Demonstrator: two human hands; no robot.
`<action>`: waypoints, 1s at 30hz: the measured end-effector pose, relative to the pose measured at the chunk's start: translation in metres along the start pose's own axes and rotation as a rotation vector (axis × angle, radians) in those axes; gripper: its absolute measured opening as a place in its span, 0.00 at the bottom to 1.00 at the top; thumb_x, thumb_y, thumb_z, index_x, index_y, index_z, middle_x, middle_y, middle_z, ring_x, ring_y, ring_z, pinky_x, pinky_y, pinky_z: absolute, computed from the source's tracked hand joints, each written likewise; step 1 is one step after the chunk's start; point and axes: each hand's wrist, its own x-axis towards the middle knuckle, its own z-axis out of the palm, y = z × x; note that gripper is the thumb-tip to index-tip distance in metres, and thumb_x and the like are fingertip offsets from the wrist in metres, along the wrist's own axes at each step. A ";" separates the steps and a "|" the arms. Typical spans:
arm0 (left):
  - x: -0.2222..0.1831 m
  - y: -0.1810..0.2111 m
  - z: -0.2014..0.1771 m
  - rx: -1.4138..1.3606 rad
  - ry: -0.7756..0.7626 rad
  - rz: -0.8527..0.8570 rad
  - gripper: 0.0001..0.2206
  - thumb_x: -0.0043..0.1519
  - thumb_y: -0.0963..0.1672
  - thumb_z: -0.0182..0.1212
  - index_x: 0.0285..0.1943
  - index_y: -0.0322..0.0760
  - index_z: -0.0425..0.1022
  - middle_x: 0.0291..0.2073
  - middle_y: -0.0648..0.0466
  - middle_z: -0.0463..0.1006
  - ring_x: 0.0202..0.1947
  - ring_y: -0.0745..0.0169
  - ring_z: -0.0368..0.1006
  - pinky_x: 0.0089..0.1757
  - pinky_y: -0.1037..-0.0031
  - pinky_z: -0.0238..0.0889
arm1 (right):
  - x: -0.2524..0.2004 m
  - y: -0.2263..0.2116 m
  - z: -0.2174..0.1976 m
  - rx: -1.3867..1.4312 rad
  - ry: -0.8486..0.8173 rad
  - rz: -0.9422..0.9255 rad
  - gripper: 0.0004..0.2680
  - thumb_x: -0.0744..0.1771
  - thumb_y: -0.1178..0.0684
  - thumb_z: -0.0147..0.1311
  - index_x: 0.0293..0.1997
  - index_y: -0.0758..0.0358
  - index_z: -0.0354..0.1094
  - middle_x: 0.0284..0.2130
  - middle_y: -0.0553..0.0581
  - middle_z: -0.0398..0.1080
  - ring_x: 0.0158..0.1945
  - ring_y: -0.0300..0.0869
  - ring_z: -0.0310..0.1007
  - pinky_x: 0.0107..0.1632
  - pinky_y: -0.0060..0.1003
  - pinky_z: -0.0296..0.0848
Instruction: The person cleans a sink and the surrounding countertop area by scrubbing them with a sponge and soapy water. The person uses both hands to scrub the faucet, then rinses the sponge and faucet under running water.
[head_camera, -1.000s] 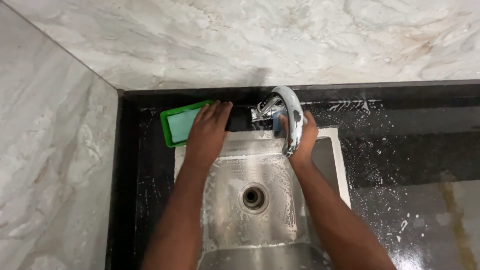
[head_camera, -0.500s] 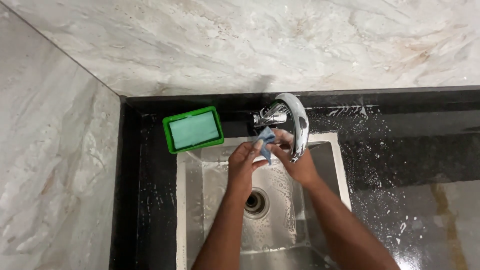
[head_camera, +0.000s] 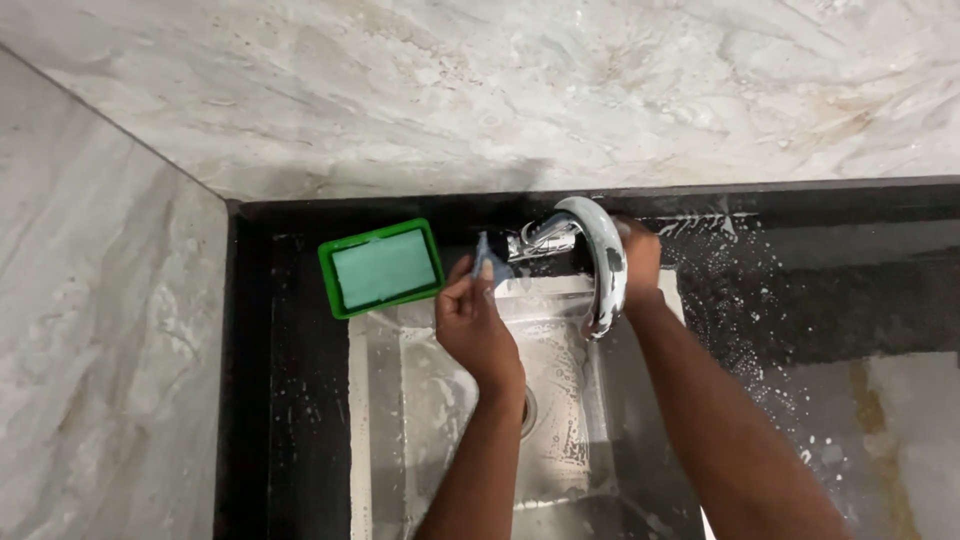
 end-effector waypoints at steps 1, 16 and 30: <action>0.000 -0.002 0.002 -0.002 -0.001 -0.004 0.08 0.64 0.39 0.66 0.38 0.28 0.71 0.54 0.42 0.80 0.46 0.67 0.74 0.48 0.76 0.69 | -0.001 0.001 -0.002 -0.004 0.000 0.001 0.07 0.64 0.56 0.58 0.41 0.69 0.75 0.35 0.68 0.75 0.37 0.59 0.78 0.40 0.47 0.75; -0.014 -0.004 0.020 0.736 -0.404 0.526 0.29 0.72 0.41 0.55 0.81 0.30 0.47 0.78 0.32 0.54 0.79 0.33 0.51 0.70 0.55 0.49 | -0.007 -0.005 0.017 -0.308 -0.049 0.097 0.10 0.64 0.51 0.54 0.45 0.62 0.74 0.36 0.68 0.76 0.38 0.63 0.77 0.42 0.55 0.75; -0.007 -0.001 0.014 0.823 -0.509 0.343 0.42 0.59 0.40 0.64 0.81 0.29 0.43 0.77 0.35 0.52 0.77 0.38 0.50 0.69 0.58 0.48 | -0.006 0.001 0.018 -0.353 -0.049 0.155 0.10 0.63 0.48 0.56 0.42 0.63 0.73 0.29 0.69 0.75 0.33 0.63 0.77 0.38 0.56 0.76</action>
